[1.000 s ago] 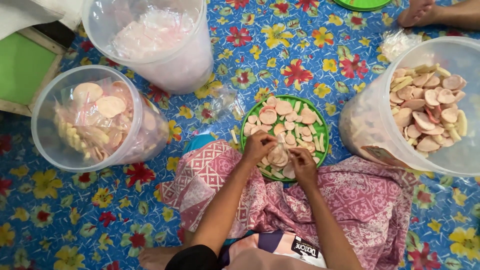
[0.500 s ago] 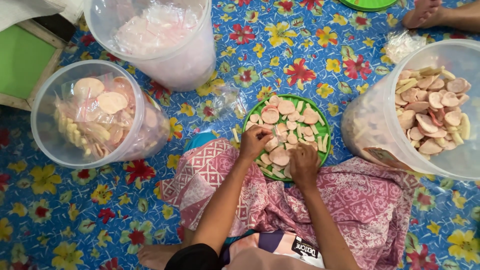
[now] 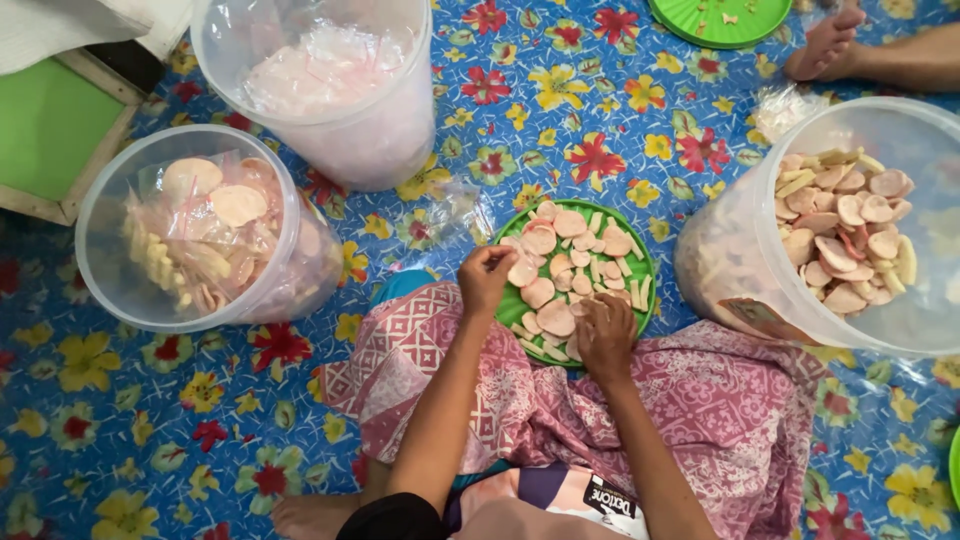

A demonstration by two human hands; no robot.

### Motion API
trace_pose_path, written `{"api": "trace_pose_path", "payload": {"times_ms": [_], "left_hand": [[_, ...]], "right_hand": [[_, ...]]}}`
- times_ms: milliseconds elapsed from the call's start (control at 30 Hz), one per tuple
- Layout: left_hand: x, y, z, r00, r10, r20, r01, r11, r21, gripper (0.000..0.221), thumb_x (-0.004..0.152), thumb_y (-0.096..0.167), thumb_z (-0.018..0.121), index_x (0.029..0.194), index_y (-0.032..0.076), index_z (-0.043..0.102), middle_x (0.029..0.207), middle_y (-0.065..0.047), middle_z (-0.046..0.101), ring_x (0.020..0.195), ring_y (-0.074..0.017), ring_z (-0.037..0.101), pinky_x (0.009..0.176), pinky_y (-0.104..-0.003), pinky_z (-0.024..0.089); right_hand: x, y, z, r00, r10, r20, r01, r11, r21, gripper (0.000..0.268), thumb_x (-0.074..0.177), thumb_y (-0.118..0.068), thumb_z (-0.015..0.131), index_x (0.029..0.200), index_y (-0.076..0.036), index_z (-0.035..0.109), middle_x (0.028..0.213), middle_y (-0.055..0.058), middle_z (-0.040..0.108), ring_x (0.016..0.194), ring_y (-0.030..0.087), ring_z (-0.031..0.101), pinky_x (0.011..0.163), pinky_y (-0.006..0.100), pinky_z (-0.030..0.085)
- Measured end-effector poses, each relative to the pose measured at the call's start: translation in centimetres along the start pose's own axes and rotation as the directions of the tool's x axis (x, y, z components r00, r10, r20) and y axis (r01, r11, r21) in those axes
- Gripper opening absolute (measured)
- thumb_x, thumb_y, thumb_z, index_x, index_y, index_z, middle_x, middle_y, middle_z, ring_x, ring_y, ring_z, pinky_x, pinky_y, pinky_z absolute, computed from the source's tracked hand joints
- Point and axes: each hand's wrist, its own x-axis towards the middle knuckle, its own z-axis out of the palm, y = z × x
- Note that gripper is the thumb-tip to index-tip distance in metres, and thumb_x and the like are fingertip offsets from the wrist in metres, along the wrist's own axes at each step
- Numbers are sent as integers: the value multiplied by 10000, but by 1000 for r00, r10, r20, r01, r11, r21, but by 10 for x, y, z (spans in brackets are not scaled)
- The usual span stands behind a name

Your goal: Arranging sliced food items on a plate from a large container

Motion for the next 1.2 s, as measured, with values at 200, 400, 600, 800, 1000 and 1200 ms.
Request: {"api": "trace_pose_path", "payload": {"times_ms": [200,400,600,800,1000,1200], "left_hand": [[4,12,-14,981,-131,-146,111,984,-140,162,713,137,751,844,49,715,820,-138,674,702,-156,632,611,-270,523],[13,14,-19,965,-121,-234,89,986,-141,141,695,142,750,825,91,729,742,-69,672,633,-107,606,573,-229,507],[16,5,-18,967,-134,-218,112,987,-112,137,681,181,765,801,121,736,740,-62,680,658,-118,606,596,-245,494],[20,6,-18,965,-191,-178,155,968,-198,152,676,138,763,817,94,729,707,-44,663,564,-79,568,501,-201,481],[21,17,-16,968,-219,-126,192,962,-195,153,680,120,764,823,78,727,707,-62,671,546,-87,578,486,-209,491],[22,21,-17,963,-246,-109,223,956,-189,145,686,104,754,822,64,725,685,-67,656,509,-85,559,466,-210,480]], "right_hand": [[32,-9,10,997,-73,8,71,987,145,304,741,-181,661,1039,-211,611,1089,16,519,1042,227,522,874,350,426],[95,-62,4,942,-290,171,228,922,312,359,771,-191,666,1118,-168,576,1141,89,525,1134,312,490,923,441,398],[107,-69,58,842,-445,305,413,895,166,391,742,-258,672,1094,-171,524,1122,104,517,1230,346,401,931,546,367],[101,-58,40,785,-399,474,392,912,119,478,766,-295,618,1225,-301,486,1205,17,486,1156,268,431,898,510,384],[103,-15,18,795,-279,539,208,960,189,281,746,-404,658,993,-274,624,1117,-13,567,1080,270,507,876,510,380],[144,13,75,930,-280,237,260,959,113,385,751,-363,670,1105,-241,582,1171,42,559,1071,273,544,859,422,428]]}}
